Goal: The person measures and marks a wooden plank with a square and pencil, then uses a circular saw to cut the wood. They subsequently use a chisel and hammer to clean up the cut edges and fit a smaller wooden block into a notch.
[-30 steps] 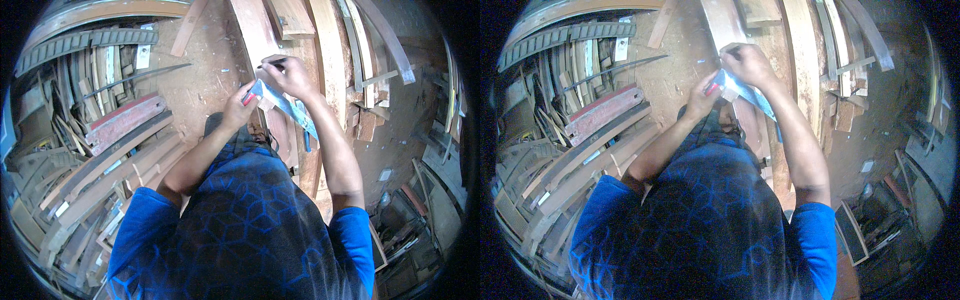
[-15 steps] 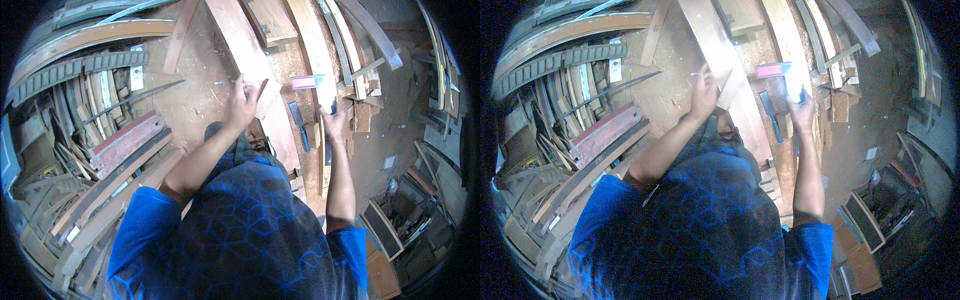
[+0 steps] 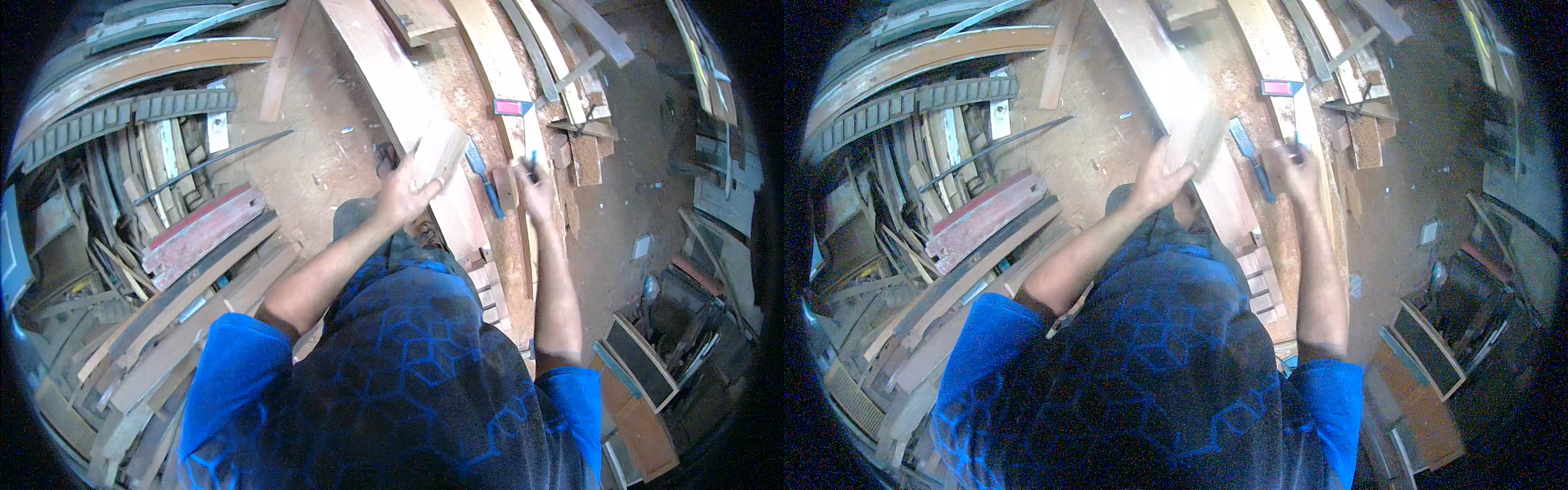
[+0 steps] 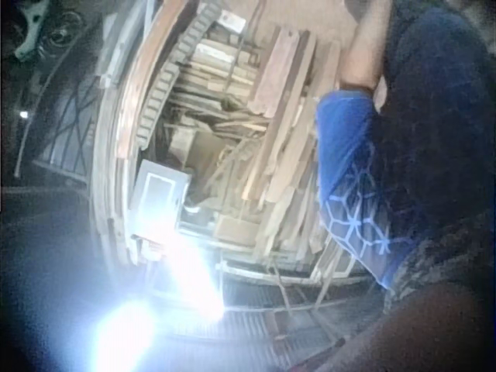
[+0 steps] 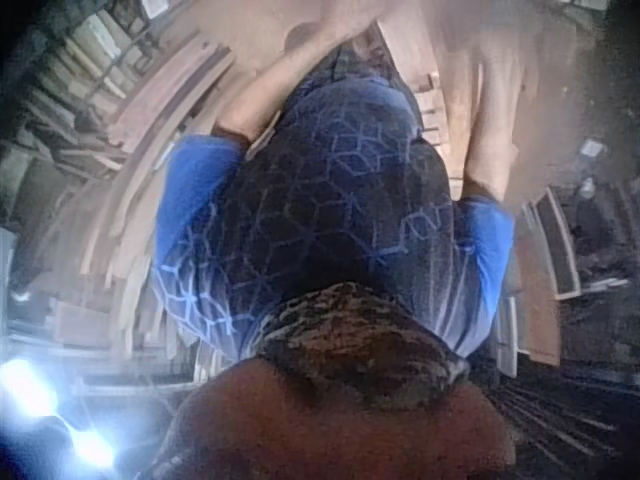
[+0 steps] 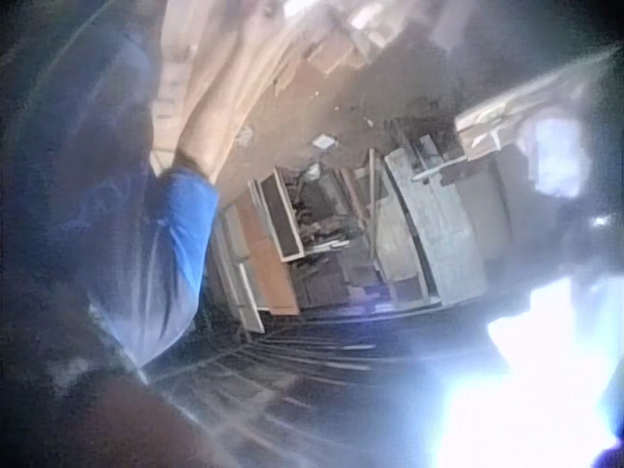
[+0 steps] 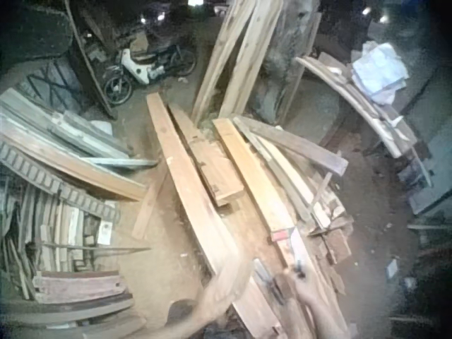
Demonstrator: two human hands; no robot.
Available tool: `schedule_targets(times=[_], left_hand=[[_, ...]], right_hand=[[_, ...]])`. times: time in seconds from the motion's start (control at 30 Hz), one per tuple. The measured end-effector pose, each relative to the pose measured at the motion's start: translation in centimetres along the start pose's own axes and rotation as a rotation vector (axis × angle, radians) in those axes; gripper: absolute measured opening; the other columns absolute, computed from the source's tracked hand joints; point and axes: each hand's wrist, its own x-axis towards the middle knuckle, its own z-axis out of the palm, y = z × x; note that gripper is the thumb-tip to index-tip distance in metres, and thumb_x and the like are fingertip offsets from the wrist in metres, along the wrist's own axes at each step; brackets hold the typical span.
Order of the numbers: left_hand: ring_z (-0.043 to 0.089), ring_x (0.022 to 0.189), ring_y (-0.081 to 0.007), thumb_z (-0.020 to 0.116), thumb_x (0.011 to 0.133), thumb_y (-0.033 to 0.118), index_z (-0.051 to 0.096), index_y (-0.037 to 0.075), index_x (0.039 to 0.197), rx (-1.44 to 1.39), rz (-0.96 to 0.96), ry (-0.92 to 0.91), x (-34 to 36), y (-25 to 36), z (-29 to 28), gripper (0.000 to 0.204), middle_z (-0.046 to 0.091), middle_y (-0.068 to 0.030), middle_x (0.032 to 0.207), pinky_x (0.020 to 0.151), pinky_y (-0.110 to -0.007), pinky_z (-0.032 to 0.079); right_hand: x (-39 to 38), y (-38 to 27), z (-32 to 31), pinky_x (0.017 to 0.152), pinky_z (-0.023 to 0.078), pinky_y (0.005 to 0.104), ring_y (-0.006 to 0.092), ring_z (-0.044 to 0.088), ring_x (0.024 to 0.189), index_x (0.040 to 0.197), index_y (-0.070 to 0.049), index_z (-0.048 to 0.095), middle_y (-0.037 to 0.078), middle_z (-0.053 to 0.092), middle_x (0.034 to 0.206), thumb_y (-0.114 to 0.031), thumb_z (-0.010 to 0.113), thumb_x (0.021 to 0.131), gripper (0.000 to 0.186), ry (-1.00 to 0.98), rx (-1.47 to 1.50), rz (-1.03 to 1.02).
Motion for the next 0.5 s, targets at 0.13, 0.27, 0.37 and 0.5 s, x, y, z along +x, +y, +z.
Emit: schedule_targets(times=[0.13,0.27,0.37,0.5], left_hand=[[0.068,0.113,-0.0226,0.07,0.098,0.02,0.041,-0.008,0.145,-0.44,-0.325,-0.122,-7.0,5.9,5.4,0.062,0.066,-0.0163,0.13,0.092,-0.036,0.058],[0.066,0.11,-0.0169,0.068,0.101,0.02,0.04,-0.002,0.148,-0.499,-0.515,-0.209,-15.5,6.5,11.6,0.058,0.063,-0.0138,0.13,0.08,-0.028,0.059],[0.064,0.115,-0.0178,0.069,0.101,0.025,0.041,-0.003,0.148,-0.373,-0.481,-0.293,-21.3,3.3,17.6,0.061,0.064,-0.0142,0.129,0.084,-0.028,0.057],[0.061,0.124,-0.0273,0.075,0.096,0.028,0.042,-0.012,0.145,-0.432,-0.428,-0.127,-27.7,-0.2,23.9,0.071,0.054,-0.0239,0.144,0.103,-0.04,0.052]], right_hand=[[-9.0,2.1,-0.2,0.103,0.048,0.0329,0.0172,0.059,0.125,0.14,0.001,0.06,0.012,0.065,0.136,-0.037,0.07,0.1,0.055,-0.347,0.296,0.278],[-16.0,8.6,-1.9,0.103,0.05,0.0344,0.0179,0.062,0.121,0.141,0.001,0.057,0.01,0.066,0.133,-0.039,0.064,0.103,0.056,-0.379,0.684,0.231],[-19.1,14.0,-5.2,0.1,0.051,0.0341,0.0178,0.064,0.116,0.139,0.0,0.059,0.009,0.067,0.129,-0.04,0.062,0.104,0.053,-0.381,0.658,0.302],[-20.6,22.7,-8.6,0.099,0.051,0.0337,0.0169,0.064,0.115,0.138,-0.001,0.06,0.01,0.068,0.126,-0.043,0.064,0.103,0.055,-0.391,0.349,0.357]])
